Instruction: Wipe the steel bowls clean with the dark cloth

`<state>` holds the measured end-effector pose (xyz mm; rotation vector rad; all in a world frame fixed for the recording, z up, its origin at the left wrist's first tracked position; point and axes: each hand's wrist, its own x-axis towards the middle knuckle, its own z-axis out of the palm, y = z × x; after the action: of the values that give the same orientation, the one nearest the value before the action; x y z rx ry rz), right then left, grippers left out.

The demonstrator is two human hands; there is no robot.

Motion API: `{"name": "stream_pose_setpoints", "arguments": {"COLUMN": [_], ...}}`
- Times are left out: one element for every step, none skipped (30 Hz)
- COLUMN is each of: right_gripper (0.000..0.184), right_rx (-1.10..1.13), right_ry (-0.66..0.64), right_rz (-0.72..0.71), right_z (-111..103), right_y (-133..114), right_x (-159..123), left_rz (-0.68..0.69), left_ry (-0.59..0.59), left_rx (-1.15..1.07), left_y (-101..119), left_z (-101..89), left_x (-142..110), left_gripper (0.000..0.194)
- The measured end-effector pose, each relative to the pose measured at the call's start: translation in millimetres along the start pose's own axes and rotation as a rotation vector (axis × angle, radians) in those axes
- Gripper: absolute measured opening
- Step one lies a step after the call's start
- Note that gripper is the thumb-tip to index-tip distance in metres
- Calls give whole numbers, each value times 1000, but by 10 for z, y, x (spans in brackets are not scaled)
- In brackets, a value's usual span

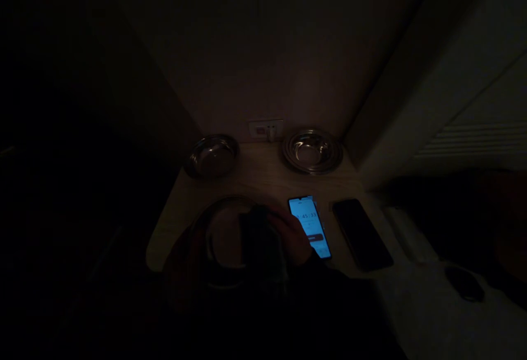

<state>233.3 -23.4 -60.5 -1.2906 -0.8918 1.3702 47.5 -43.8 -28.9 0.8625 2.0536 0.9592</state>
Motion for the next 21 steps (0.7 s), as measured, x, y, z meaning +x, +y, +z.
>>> {"name": "stream_pose_setpoints", "arguments": {"right_gripper": [41,42,42,42,42,41,41,41,41,41,41,40,38,36,32,28,25,23,22,22,21], "right_rx": [34,49,57,64,70,77,84,88,86,76,60,37,4,-43,-106,-183,-268,-354,-433,-502,-565], "right_ry": [10,16,22,29,32,31,28,20,9,-5,-15,-16,-5,15,37,55,67,73,74,75,77], "right_rz": [19,28,30,31,35,44,57,72,86,96,98,90,68,30,-21,-82,-146,-206,-261,-310,-353], "right_z": [-17,-29,-37,-42,-45,-48,-51,-55,-60,-65,-71,-76,-81,-84,-87,-89,-89,-88,-85,-79,-70], "right_y": [30,58,81,100,113,121,122,117,108,95,80,65,50,37,27,20,14,11,9,8,6], "right_x": [-1,-1,1,3,5,5,2,-3,-10,-19,-30,-40,-51,-62,-72,-82,-91,-100,-110,-121,-134], "left_rz": [12,29,46,57,61,59,59,65,70,67,56,35,13,2,5,15,38,64,86,103,118], "left_ry": [-6,-11,-12,-10,-10,-12,-18,-29,-42,-54,-63,-63,-63,-66,-74,-83,-102,-126,-139,-141,-142], "left_rx": [4,0,-10,-21,-26,-24,-18,-11,-7,-5,-4,-2,1,6,11,14,18,19,19,22,20], "left_y": [-9,-20,-34,-49,-63,-75,-85,-93,-98,-101,-102,-101,-97,-92,-86,-81,-79,-82,-91,-108,-132], "left_z": [-2,-1,0,1,2,2,0,-3,-7,-10,-14,-17,-20,-22,-24,-25,-26,-27,-28,-29,-31], "left_x": [12,23,34,44,52,60,66,71,74,76,77,77,78,80,82,85,88,93,97,102,106], "left_gripper": [46,46,46,46,45,45,44,44,43,43,44,45,46,46,45,44,42,41,40,40,42]}}
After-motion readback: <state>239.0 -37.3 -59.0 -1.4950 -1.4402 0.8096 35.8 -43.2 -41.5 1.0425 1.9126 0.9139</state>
